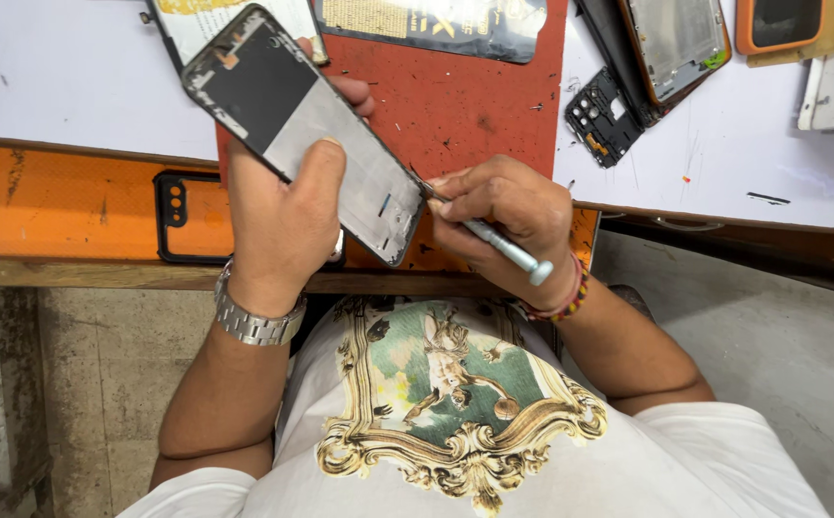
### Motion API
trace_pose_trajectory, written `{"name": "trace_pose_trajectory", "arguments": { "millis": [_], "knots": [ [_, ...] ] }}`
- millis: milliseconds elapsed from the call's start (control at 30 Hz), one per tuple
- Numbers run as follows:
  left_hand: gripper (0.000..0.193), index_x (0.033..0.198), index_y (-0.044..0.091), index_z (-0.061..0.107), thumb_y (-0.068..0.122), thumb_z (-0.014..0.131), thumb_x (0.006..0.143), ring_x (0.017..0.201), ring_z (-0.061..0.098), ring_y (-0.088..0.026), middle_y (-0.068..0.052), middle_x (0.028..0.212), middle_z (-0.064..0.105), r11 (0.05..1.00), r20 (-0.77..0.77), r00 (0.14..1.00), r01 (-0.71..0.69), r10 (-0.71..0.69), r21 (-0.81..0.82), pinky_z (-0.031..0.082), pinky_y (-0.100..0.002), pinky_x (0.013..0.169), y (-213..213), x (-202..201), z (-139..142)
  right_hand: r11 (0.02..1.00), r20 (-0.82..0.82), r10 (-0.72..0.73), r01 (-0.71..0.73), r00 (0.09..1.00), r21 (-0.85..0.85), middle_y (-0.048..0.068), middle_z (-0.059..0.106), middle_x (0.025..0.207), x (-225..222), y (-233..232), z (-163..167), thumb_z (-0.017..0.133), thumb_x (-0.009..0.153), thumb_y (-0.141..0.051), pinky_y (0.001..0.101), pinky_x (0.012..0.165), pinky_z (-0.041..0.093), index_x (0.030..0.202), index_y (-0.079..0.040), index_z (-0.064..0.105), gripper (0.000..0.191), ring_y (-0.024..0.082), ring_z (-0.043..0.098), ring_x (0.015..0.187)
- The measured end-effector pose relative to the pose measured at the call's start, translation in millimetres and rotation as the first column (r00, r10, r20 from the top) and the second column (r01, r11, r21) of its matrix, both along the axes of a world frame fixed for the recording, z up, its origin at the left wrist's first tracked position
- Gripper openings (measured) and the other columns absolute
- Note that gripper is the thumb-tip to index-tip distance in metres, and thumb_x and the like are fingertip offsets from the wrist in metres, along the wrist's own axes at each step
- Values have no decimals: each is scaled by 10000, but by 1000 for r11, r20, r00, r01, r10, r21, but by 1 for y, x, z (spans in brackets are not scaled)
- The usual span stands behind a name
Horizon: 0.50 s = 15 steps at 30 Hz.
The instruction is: The person uses a small metal tool to scrape adhesive residue from the back of a disassembled smartphone. They then wipe the surface with a cloth and a blue plastic scraper. Finally, they peel a protective film off a black rectangular component.
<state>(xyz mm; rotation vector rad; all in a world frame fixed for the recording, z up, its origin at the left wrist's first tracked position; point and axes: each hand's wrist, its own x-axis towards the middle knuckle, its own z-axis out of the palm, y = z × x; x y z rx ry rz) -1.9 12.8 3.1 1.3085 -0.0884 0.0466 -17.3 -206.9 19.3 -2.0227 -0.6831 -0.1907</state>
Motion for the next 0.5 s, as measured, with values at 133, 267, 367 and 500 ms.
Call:
{"name": "trace_pose_trajectory", "arguments": {
  "millis": [133, 267, 367, 500],
  "knots": [
    [393, 1343, -115, 493, -90, 419, 958, 1177, 679, -223, -173, 1267, 660, 997, -8, 1000, 6, -5, 78, 586, -368, 1050, 2, 0, -1, 1000, -30, 21, -21, 999, -7, 121, 716, 992, 3, -1, 7, 831, 866, 75, 304, 866, 657, 892, -31, 648, 213, 221, 770, 982],
    [467, 1460, -110, 437, -91, 416, 994, 1246, 675, -227, -196, 1396, 639, 999, -25, 999, 34, -34, 6, 590, -370, 1108, 5, -1, -6, 998, 37, 56, -55, 998, -33, 121, 736, 1018, 17, 6, 5, 862, 858, 45, 290, 838, 641, 908, -35, 671, 213, 225, 770, 984],
    [513, 1494, -103, 398, -92, 412, 982, 1309, 659, -246, -214, 1456, 606, 999, -34, 999, 35, -36, -40, 579, -381, 1135, 6, 0, -9, 998, 36, 63, -62, 997, -24, 116, 737, 1037, 24, 10, 0, 866, 881, 30, 274, 819, 631, 937, -31, 673, 209, 220, 766, 997],
    [517, 1510, -110, 409, -103, 413, 992, 1309, 653, -250, -233, 1465, 588, 998, -33, 998, 47, -48, -44, 573, -369, 1117, 4, 0, -12, 997, 51, 59, -57, 997, -42, 110, 745, 998, 20, 6, 3, 857, 866, 14, 277, 780, 622, 899, -39, 672, 196, 203, 769, 933]
  ]
}}
